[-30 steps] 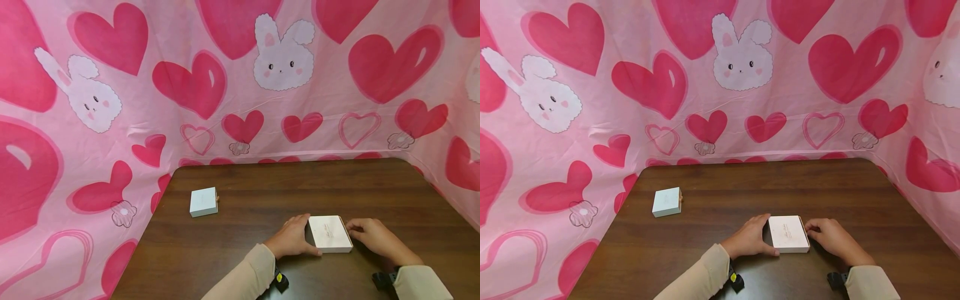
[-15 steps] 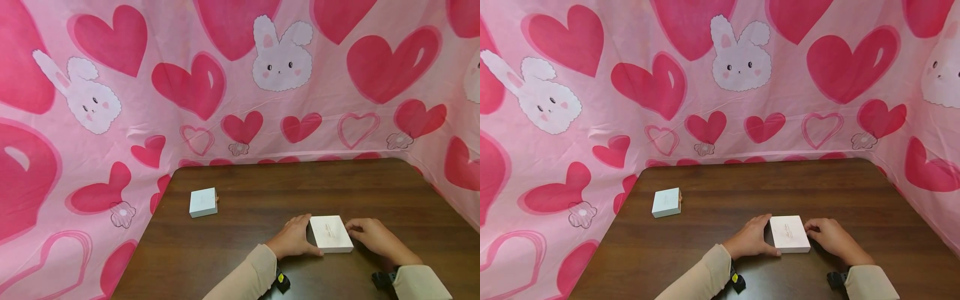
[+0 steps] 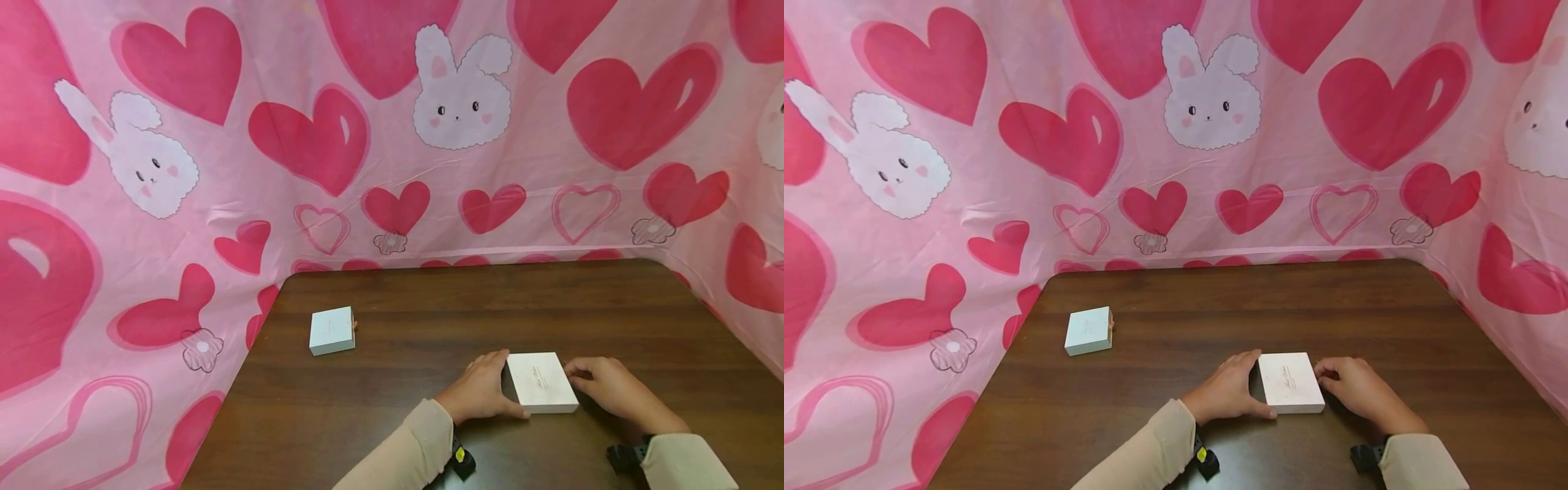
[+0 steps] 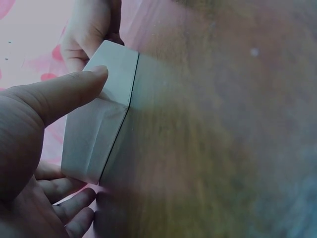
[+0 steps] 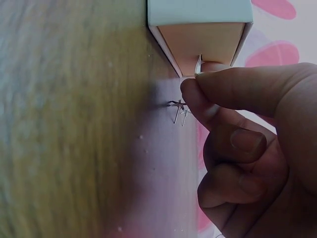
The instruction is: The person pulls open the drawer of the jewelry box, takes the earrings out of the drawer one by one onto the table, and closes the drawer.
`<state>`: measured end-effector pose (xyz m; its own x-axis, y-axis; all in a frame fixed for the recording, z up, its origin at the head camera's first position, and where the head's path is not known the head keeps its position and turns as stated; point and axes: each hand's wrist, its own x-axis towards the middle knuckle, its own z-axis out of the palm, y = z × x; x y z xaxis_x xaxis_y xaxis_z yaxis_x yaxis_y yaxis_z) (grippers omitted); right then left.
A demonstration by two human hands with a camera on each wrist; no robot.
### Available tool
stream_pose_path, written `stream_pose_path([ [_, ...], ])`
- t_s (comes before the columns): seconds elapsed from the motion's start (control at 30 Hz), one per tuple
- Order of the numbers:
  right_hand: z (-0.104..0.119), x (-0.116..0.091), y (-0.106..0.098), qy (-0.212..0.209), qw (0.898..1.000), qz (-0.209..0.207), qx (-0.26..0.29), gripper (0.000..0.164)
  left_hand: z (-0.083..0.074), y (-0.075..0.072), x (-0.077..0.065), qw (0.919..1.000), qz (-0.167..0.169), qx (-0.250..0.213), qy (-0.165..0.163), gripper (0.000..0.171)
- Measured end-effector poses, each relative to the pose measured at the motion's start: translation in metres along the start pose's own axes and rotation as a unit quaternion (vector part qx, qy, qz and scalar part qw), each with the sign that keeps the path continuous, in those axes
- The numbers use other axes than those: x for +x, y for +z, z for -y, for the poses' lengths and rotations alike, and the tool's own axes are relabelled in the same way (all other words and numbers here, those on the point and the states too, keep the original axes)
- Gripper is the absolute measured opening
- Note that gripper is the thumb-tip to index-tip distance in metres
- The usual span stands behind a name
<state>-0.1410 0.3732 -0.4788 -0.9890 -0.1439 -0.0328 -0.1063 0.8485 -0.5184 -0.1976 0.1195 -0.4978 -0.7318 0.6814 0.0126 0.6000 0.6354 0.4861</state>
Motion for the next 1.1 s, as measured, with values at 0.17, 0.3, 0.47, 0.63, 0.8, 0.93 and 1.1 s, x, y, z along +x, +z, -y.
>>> stream_pose_path([
  [0.17,0.0006,-0.0006,-0.0007,0.005,1.000,0.002,-0.003,0.013,-0.0009,0.0010,0.0004,0.9999,0.004,-0.004,-0.009,0.108],
  [0.3,0.0014,-0.0011,-0.0012,0.005,1.000,0.002,-0.007,0.013,-0.0020,0.0010,0.0004,0.9999,0.005,0.000,-0.012,0.109],
  [0.47,0.0020,-0.0015,-0.0011,-0.003,1.000,-0.006,-0.013,0.013,-0.0037,-0.0008,-0.0002,0.9999,0.003,0.007,-0.008,0.109],
  [0.63,0.0017,-0.0018,-0.0005,-0.007,1.000,-0.008,-0.015,0.013,-0.0039,-0.0007,-0.0006,0.9999,0.008,0.006,-0.013,0.110],
  [0.8,0.0023,-0.0021,-0.0005,-0.002,1.000,-0.006,-0.013,0.012,-0.0041,0.0008,-0.0008,0.9996,0.012,0.002,-0.024,0.113],
  [0.93,0.0018,-0.0024,-0.0004,-0.001,1.000,-0.005,-0.011,0.012,-0.0041,0.0020,-0.0008,0.9994,0.013,-0.005,-0.031,0.116],
  [1.1,0.0010,-0.0027,-0.0007,-0.005,1.000,-0.009,-0.009,0.012,-0.0034,0.0021,-0.0010,0.9994,0.012,-0.007,-0.031,0.117],
])
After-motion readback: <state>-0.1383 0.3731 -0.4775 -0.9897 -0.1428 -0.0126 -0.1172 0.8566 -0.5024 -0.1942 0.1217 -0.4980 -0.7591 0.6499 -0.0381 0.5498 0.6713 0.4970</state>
